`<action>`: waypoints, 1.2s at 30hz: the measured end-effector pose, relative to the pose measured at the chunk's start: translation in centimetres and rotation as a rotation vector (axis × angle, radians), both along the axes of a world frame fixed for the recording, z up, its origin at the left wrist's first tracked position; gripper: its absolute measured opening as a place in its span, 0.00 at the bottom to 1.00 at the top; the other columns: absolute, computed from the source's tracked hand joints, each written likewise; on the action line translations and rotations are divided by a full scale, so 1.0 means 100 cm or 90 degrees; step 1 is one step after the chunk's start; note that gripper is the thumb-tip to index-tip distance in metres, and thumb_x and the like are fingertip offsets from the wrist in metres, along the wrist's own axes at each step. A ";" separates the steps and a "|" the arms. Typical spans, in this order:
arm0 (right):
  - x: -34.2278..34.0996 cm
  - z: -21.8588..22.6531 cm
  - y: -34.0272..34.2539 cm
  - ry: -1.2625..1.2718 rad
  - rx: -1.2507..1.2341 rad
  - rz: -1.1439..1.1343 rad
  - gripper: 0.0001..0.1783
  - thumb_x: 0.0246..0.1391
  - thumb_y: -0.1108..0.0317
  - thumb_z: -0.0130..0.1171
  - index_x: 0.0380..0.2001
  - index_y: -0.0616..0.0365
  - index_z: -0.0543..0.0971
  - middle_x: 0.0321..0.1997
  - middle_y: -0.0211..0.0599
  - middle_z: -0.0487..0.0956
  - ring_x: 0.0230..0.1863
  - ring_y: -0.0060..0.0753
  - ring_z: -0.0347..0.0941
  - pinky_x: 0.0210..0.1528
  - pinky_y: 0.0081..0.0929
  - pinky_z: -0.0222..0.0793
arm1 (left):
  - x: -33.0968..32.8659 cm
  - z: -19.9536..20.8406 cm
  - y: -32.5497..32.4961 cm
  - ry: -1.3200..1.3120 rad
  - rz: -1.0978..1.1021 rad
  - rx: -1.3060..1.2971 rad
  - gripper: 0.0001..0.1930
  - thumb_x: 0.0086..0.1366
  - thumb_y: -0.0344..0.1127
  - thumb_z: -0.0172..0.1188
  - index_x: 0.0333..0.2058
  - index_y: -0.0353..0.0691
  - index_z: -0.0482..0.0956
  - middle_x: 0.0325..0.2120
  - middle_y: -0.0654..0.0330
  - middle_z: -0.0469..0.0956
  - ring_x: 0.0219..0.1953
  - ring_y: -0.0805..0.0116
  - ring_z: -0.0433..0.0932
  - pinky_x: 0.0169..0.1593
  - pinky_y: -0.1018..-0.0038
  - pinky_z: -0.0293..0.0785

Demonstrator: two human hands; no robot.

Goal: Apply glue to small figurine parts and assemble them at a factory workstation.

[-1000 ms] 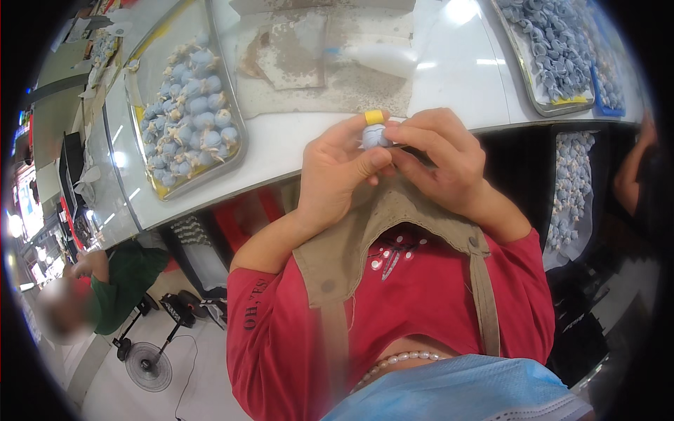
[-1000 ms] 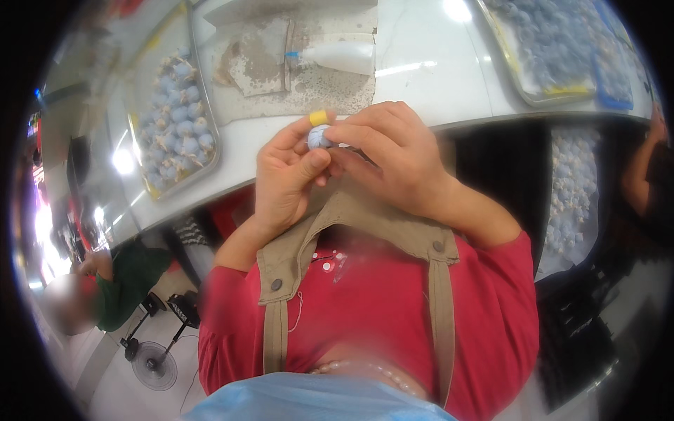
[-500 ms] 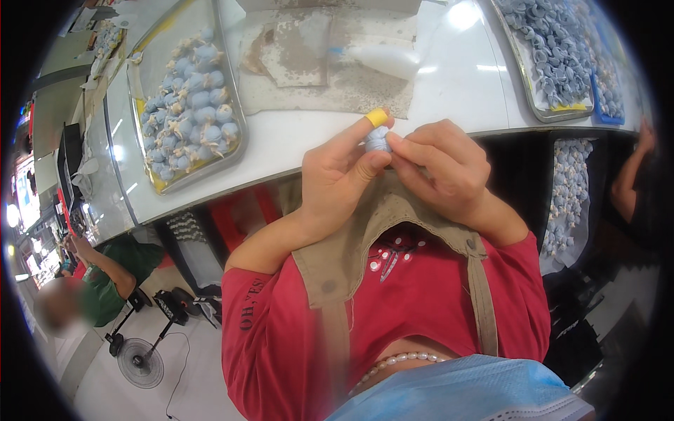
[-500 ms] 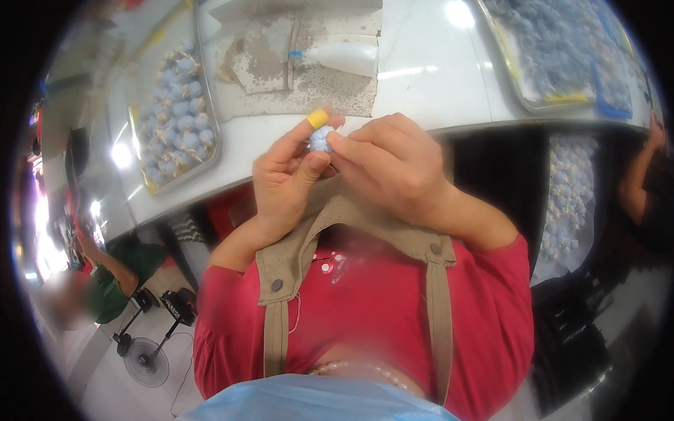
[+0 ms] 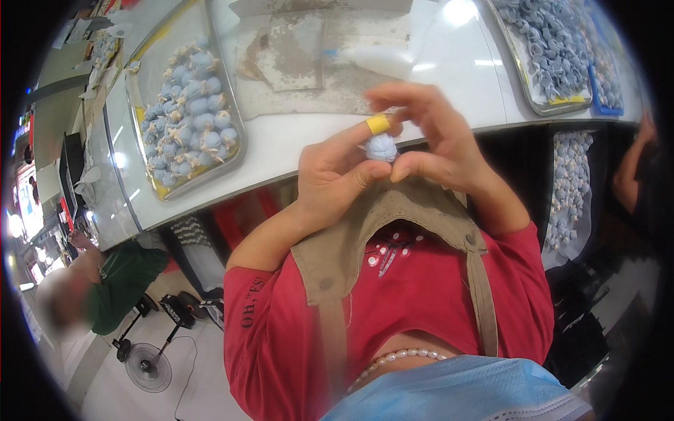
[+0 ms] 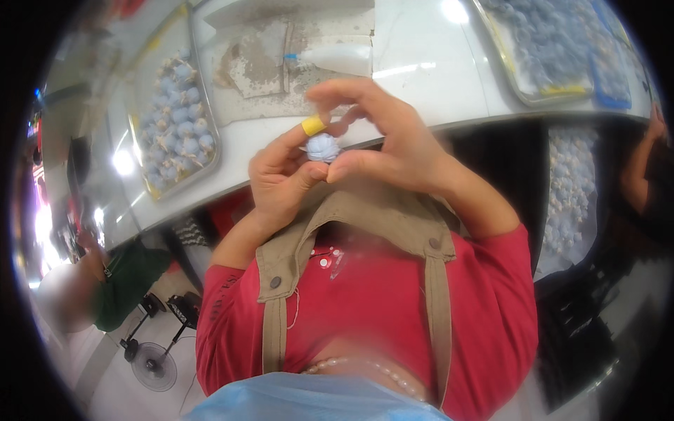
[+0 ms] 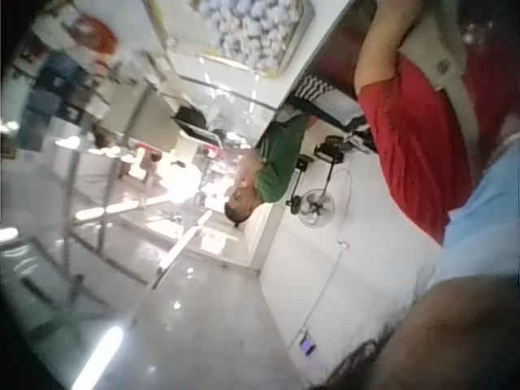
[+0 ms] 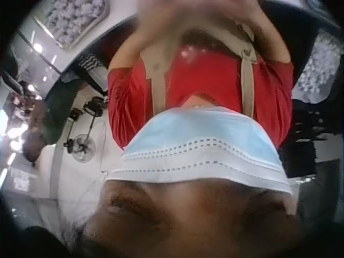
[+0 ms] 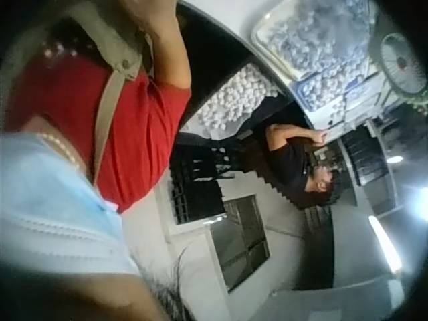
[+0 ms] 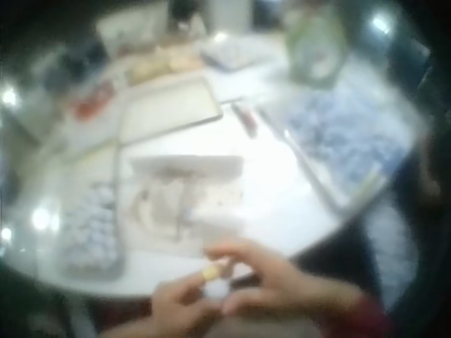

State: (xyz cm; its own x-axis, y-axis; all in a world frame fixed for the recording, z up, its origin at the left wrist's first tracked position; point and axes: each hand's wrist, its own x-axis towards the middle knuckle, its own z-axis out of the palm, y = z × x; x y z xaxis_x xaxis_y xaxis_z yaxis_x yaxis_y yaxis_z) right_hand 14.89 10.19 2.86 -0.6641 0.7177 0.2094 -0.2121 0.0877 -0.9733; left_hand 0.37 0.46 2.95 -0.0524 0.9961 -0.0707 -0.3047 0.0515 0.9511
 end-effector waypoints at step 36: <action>-0.015 0.040 0.015 -0.228 0.034 -0.166 0.12 0.53 0.78 0.49 0.41 0.68 0.73 0.39 0.39 0.76 0.44 0.27 0.71 0.49 0.21 0.63 | -0.386 0.026 0.085 1.052 0.431 -0.065 0.13 0.55 0.43 0.51 0.30 0.40 0.76 0.26 0.54 0.77 0.33 0.54 0.76 0.38 0.61 0.70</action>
